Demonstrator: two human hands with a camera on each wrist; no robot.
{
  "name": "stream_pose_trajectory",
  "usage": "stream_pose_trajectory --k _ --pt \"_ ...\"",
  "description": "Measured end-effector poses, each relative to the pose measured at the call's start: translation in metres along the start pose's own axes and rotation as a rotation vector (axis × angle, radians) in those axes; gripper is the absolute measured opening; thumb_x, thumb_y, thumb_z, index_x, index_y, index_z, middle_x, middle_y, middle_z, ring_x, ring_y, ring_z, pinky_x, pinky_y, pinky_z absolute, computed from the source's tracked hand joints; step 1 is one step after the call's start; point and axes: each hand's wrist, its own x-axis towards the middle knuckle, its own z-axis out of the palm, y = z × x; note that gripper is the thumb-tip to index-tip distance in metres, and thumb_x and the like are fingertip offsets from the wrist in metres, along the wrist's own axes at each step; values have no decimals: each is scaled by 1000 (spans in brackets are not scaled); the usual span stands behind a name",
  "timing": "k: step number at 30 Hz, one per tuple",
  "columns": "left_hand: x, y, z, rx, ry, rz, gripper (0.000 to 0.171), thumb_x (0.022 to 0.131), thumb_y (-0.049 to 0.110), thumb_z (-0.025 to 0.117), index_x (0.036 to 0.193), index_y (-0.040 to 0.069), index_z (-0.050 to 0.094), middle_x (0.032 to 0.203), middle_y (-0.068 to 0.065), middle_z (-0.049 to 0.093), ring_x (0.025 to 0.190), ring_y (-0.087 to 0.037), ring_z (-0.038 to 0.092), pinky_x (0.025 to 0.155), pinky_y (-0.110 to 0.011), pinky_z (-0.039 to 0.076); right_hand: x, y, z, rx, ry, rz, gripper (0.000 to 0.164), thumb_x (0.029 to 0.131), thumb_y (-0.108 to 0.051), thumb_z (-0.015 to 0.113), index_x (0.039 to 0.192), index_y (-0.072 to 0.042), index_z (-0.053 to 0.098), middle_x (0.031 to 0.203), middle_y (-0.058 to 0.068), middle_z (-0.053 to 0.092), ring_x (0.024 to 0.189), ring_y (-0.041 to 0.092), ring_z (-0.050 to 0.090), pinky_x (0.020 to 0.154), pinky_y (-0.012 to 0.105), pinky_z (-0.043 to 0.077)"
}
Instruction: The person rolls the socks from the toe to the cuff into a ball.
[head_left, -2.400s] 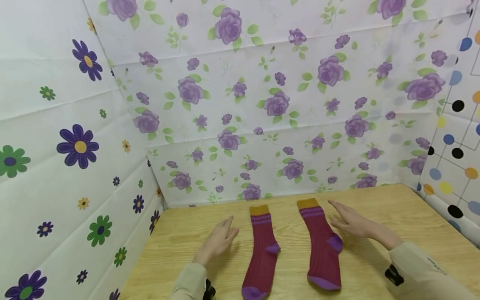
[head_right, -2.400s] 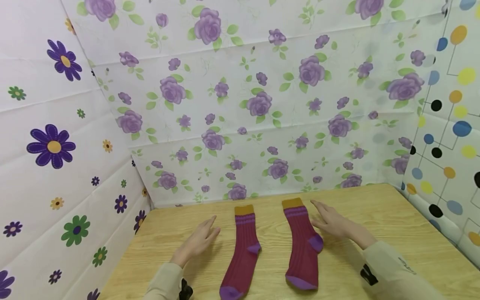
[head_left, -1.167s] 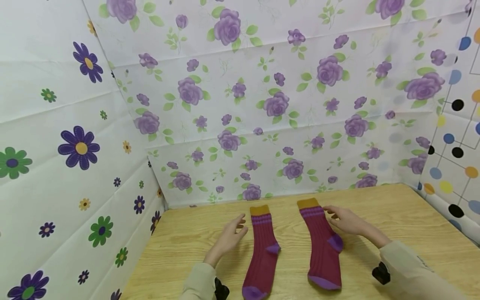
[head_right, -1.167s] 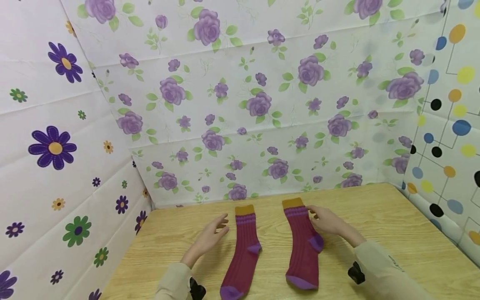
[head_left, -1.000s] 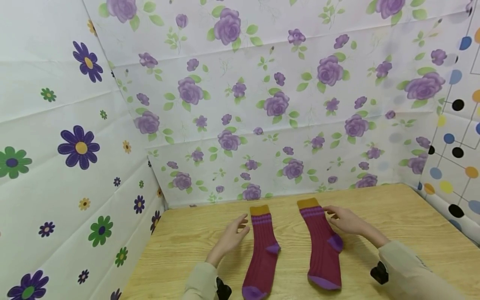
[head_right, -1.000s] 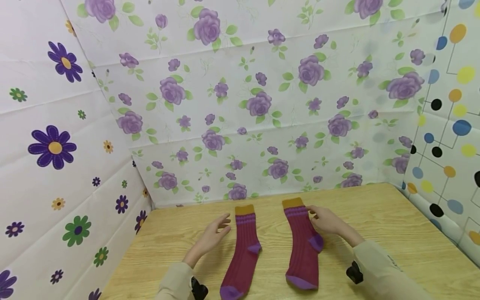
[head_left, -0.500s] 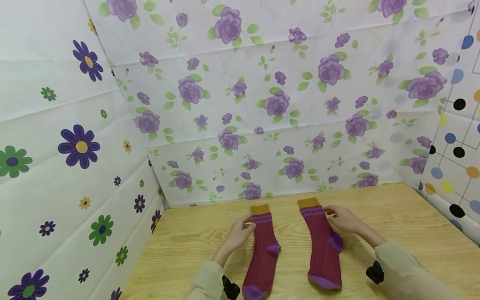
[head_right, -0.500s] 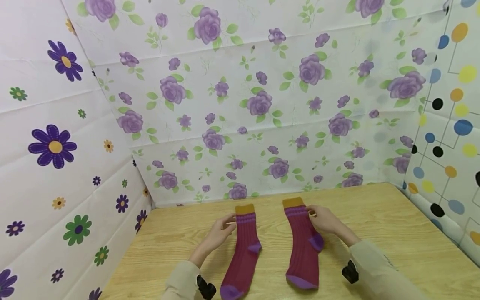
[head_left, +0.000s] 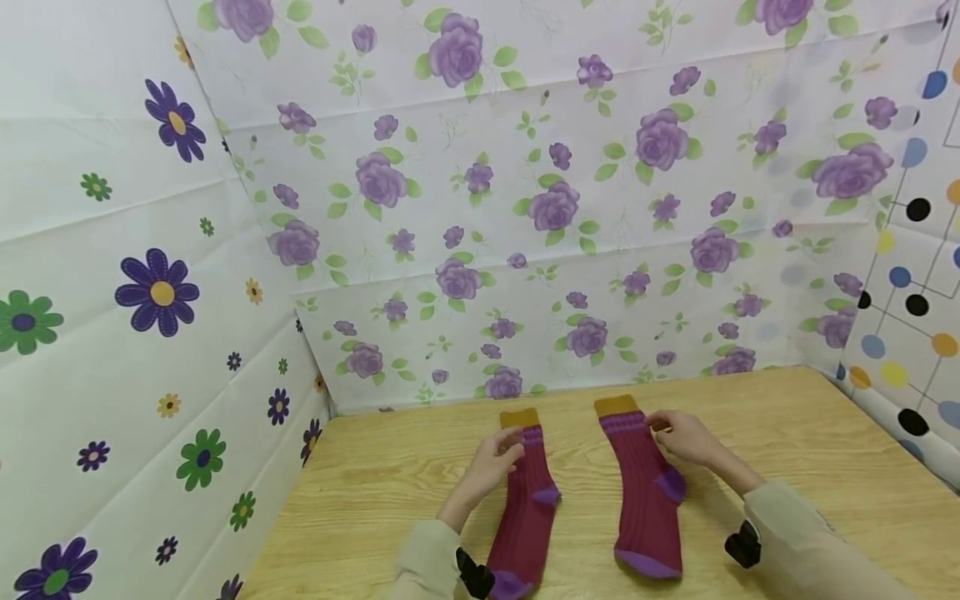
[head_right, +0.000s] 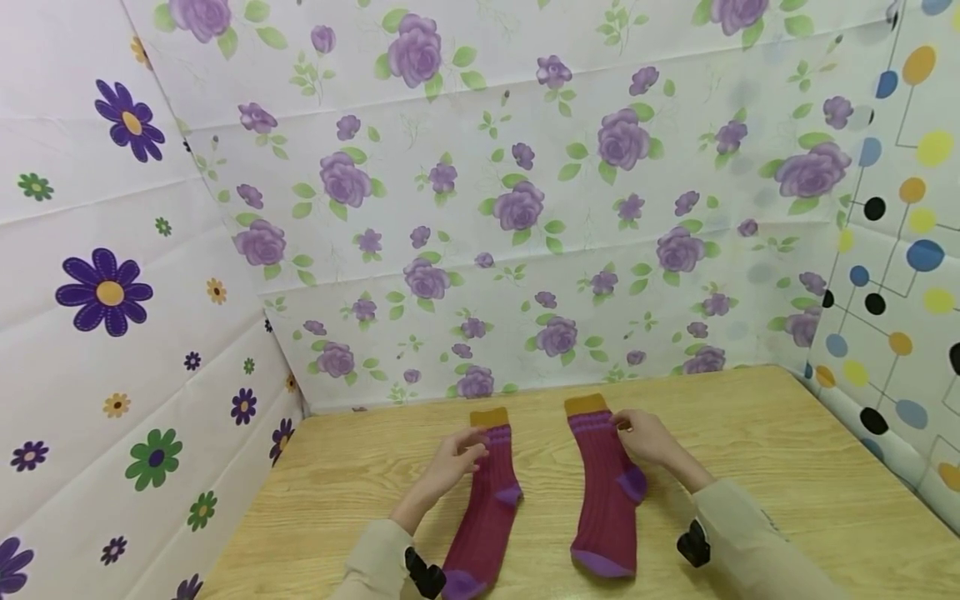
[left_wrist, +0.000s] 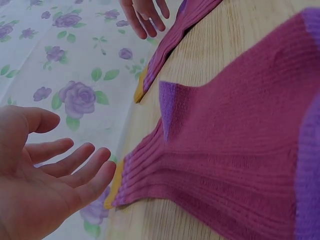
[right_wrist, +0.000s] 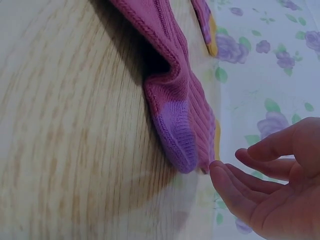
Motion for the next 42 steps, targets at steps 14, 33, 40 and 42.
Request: stream_pose_trajectory --k 14,33,40,42 --pt "5 1 15 -137 -103 -113 45 103 15 44 142 -8 39 141 -31 44 121 -45 52 97 -50 48 0 0 4 116 1 94 33 89 4 49 119 15 57 113 33 60 80 23 61 62 30 51" --pt "8 7 35 -202 -181 -206 45 104 20 43 142 -4 41 137 -28 49 119 -43 55 97 -47 49 4 1 10 103 47 118 35 85 2 46 115 13 60 98 23 63 53 11 45 49 25 41" --pt "11 11 47 -241 -177 -222 43 103 17 45 138 -7 44 133 -29 52 116 -44 56 96 -52 48 6 -1 10 60 68 117 33 88 0 47 115 13 60 108 33 62 63 15 54 55 27 45" --pt "12 12 50 -262 -182 -232 42 103 15 46 137 -8 45 131 -29 52 116 -45 56 96 -52 48 6 -1 10 66 70 131 33 88 0 48 117 13 59 114 36 60 70 17 59 58 27 48"
